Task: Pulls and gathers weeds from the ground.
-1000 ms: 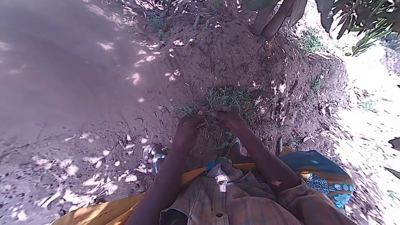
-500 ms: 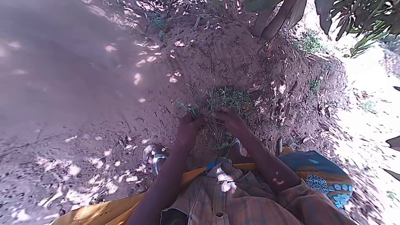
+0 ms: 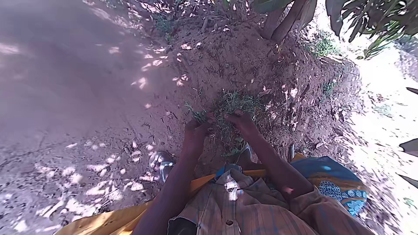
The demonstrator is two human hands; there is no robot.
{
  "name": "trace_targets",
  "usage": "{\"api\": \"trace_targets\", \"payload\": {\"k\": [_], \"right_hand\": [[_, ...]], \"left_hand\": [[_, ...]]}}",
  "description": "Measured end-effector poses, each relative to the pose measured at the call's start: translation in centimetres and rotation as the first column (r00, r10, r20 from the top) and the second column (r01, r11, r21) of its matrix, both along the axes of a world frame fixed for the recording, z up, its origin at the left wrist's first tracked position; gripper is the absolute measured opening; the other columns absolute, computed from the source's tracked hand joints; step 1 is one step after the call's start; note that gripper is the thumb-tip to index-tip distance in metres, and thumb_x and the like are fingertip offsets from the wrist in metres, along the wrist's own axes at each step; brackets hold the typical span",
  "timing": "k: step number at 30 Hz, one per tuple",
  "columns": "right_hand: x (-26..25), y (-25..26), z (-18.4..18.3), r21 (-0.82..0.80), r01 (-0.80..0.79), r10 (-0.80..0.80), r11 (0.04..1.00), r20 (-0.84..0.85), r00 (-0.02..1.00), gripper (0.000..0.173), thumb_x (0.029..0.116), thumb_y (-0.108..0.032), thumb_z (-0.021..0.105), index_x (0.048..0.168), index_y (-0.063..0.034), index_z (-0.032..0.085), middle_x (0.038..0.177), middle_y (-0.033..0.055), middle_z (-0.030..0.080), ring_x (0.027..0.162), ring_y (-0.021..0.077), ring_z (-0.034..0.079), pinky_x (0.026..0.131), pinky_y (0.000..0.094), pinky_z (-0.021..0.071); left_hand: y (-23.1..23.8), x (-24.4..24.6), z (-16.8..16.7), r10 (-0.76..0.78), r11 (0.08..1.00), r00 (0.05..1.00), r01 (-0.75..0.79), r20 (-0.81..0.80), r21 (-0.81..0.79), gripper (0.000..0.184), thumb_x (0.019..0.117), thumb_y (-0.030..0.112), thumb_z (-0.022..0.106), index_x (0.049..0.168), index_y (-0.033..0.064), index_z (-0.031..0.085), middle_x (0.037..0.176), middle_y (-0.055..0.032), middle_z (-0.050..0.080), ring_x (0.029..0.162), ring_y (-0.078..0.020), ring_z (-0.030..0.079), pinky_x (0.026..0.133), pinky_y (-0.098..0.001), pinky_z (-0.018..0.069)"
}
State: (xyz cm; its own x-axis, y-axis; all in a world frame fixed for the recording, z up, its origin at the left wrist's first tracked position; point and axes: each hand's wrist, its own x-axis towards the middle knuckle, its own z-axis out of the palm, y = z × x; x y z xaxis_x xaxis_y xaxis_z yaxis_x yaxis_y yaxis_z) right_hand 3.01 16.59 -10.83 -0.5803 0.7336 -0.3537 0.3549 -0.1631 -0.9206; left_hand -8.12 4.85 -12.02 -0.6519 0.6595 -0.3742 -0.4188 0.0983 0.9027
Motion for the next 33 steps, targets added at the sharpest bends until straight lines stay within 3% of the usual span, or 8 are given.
{"api": "trace_targets", "payload": {"k": [5, 7, 11, 17, 21, 25, 28, 33], "right_hand": [[0.4, 2.1, 0.2, 0.079, 0.239, -0.237, 0.968, -0.037, 0.971, 0.015, 0.0994, -0.015, 0.066, 0.098, -0.0012, 0.060, 0.084, 0.0042, 0.057, 0.072, 0.0096, 0.053, 0.069, 0.0286, 0.0485], [0.8, 3.3, -0.4, 0.154, 0.102, -0.123, 0.983, 0.135, 0.983, 0.023, 0.1025, -0.019, 0.062, 0.109, 0.0035, 0.062, 0.092, 0.0125, 0.060, 0.076, 0.0171, 0.057, 0.071, 0.0356, 0.0514], [1.7, 4.1, -1.7, 0.037, -0.143, 0.115, 0.989, 0.417, 0.902, 0.046, 0.1062, -0.024, 0.057, 0.143, 0.0026, 0.051, 0.133, 0.0263, 0.059, 0.113, 0.0351, 0.062, 0.097, 0.0482, 0.0507], [1.3, 4.7, -0.5, 0.312, 0.107, -0.156, 0.944, 0.139, 0.978, 0.039, 0.1071, -0.018, 0.052, 0.142, -0.0006, 0.054, 0.140, 0.0238, 0.056, 0.115, 0.0339, 0.063, 0.096, 0.0494, 0.0520], [1.0, 2.2, 0.8, 0.269, -0.132, 0.113, 0.954, 0.083, 0.990, 0.029, 0.1084, -0.018, 0.047, 0.126, -0.0002, 0.062, 0.119, 0.0164, 0.066, 0.092, 0.0211, 0.066, 0.079, 0.0398, 0.0557], [-0.3, -0.6, -0.1, 0.170, -0.417, 0.408, 0.893, 0.084, 0.909, 0.016, 0.1022, -0.011, 0.061, 0.104, 0.0028, 0.069, 0.084, 0.0062, 0.063, 0.070, 0.0082, 0.054, 0.066, 0.0255, 0.0460], [-0.1, -0.5, -0.2, 0.194, -0.292, 0.292, 0.936, 0.032, 0.956, 0.016, 0.1017, -0.011, 0.060, 0.099, 0.0024, 0.068, 0.077, 0.0052, 0.060, 0.066, 0.0083, 0.052, 0.062, 0.0260, 0.0444], [0.0, 0.5, -0.2, -0.004, -0.075, 0.074, 0.997, -0.122, 0.990, 0.018, 0.1054, -0.014, 0.055, 0.098, -0.0016, 0.066, 0.080, 0.0014, 0.064, 0.065, 0.0053, 0.059, 0.059, 0.0199, 0.0520]], "left_hand": [[0.2, -0.7, 0.2, 0.154, 0.988, 0.987, -0.153, 0.044, -0.025, 0.021, 0.1079, 0.005, 0.043, 0.121, 0.0042, 0.059, 0.089, 0.0014, 0.064, 0.072, -0.0042, 0.063, 0.065, -0.0197, 0.0542], [0.2, -0.7, 0.2, 0.167, 0.986, 0.983, -0.166, 0.070, -0.026, 0.025, 0.1107, 0.012, 0.038, 0.119, 0.0051, 0.060, 0.085, 0.0024, 0.063, 0.070, -0.0043, 0.062, 0.065, -0.0197, 0.0539], [0.2, -0.6, -0.1, 0.115, 0.993, 0.983, -0.119, 0.146, 0.019, 0.035, 0.1131, 0.020, 0.031, 0.119, 0.0056, 0.062, 0.093, -0.0006, 0.067, 0.078, -0.0097, 0.066, 0.070, -0.0259, 0.0570], [0.2, -0.6, -0.6, 0.035, 0.998, 0.980, -0.045, 0.196, 0.050, 0.039, 0.1133, 0.021, 0.028, 0.126, 0.0045, 0.061, 0.109, -0.0037, 0.069, 0.097, -0.0132, 0.068, 0.085, -0.0315, 0.0560], [0.1, -0.8, -1.1, -0.082, 0.995, 0.983, 0.071, 0.162, 0.073, 0.038, 0.1131, 0.022, 0.029, 0.128, 0.0068, 0.061, 0.121, -0.0029, 0.067, 0.106, -0.0141, 0.066, 0.088, -0.0322, 0.0546], [0.0, -0.3, -0.9, -0.172, 0.985, 0.976, 0.166, 0.132, 0.053, 0.039, 0.1126, 0.022, 0.032, 0.136, 0.0037, 0.057, 0.122, -0.0049, 0.068, 0.103, -0.0114, 0.066, 0.087, -0.0307, 0.0551], [0.0, -0.1, -0.3, -0.148, 0.988, 0.973, 0.136, 0.177, 0.079, 0.033, 0.1128, 0.018, 0.031, 0.126, 0.0022, 0.057, 0.109, -0.0054, 0.068, 0.095, -0.0142, 0.069, 0.085, -0.0341, 0.0591], [0.2, -0.7, -1.1, -0.150, 0.981, 0.964, 0.119, 0.218, 0.151, 0.044, 0.1136, 0.023, 0.023, 0.139, 0.0035, 0.054, 0.126, -0.0069, 0.067, 0.106, -0.0167, 0.069, 0.089, -0.0355, 0.0576]]}}
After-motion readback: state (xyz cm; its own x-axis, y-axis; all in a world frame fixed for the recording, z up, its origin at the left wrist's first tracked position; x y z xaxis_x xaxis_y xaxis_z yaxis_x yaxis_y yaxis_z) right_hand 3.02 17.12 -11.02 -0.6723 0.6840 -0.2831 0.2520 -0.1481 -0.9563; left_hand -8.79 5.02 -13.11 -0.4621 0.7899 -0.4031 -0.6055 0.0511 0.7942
